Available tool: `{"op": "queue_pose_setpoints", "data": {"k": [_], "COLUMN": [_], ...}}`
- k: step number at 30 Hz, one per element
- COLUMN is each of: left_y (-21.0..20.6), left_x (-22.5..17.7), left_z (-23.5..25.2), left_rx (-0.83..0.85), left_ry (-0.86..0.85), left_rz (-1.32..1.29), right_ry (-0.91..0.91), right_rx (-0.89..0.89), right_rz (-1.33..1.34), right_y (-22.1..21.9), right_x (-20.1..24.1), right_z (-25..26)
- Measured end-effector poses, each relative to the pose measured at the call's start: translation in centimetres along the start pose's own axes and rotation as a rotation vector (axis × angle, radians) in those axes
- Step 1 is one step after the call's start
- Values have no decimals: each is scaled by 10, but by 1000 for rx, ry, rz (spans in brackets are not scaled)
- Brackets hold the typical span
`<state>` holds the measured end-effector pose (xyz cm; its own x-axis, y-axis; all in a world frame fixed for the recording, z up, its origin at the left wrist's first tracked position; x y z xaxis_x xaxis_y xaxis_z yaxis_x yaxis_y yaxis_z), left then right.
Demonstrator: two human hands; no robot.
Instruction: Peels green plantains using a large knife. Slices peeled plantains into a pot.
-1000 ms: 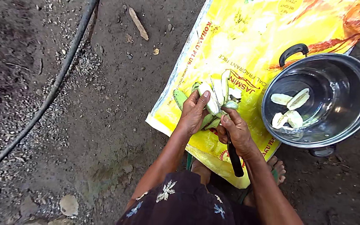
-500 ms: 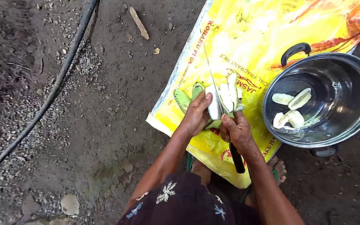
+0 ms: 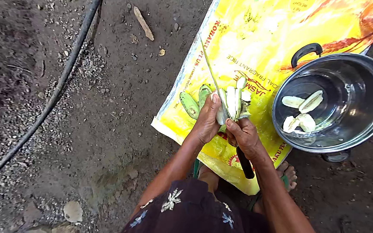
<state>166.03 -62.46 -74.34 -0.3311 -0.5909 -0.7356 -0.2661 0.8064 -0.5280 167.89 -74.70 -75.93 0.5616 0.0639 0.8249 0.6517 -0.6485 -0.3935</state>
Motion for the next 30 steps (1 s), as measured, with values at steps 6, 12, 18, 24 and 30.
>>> {"op": "queue_pose_setpoints", "data": {"k": [6, 12, 18, 24, 30], "left_y": [2, 4, 7, 4, 13], "left_x": [5, 4, 6, 7, 6], "left_z": [4, 0, 0, -2, 3], "left_rx": [-170, -333, -340, -374, -320], "left_ry": [-83, -244, -261, -226, -120], "left_rz": [147, 222, 168, 162, 293], "right_ry": [45, 103, 108, 152, 156], "right_rx": [-6, -94, -101, -133, -156], "right_rz": [-42, -104, -151, -309, -444], "right_y": [-7, -16, -17, -13, -5], "right_x": [0, 3, 2, 7, 12], "right_z": [0, -1, -2, -2, -4]}}
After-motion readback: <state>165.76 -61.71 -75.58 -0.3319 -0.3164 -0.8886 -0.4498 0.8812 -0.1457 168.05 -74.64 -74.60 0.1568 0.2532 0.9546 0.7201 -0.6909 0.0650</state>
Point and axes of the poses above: each hand's wrist, its own z-axis towards the middle knuckle, its own y-axis out of the back of the hand, x = y × z, the point moved 5 cm from there along z, towards the middle knuckle, and after that the axes turned 13 degrees about x, right-handed, at the moved point
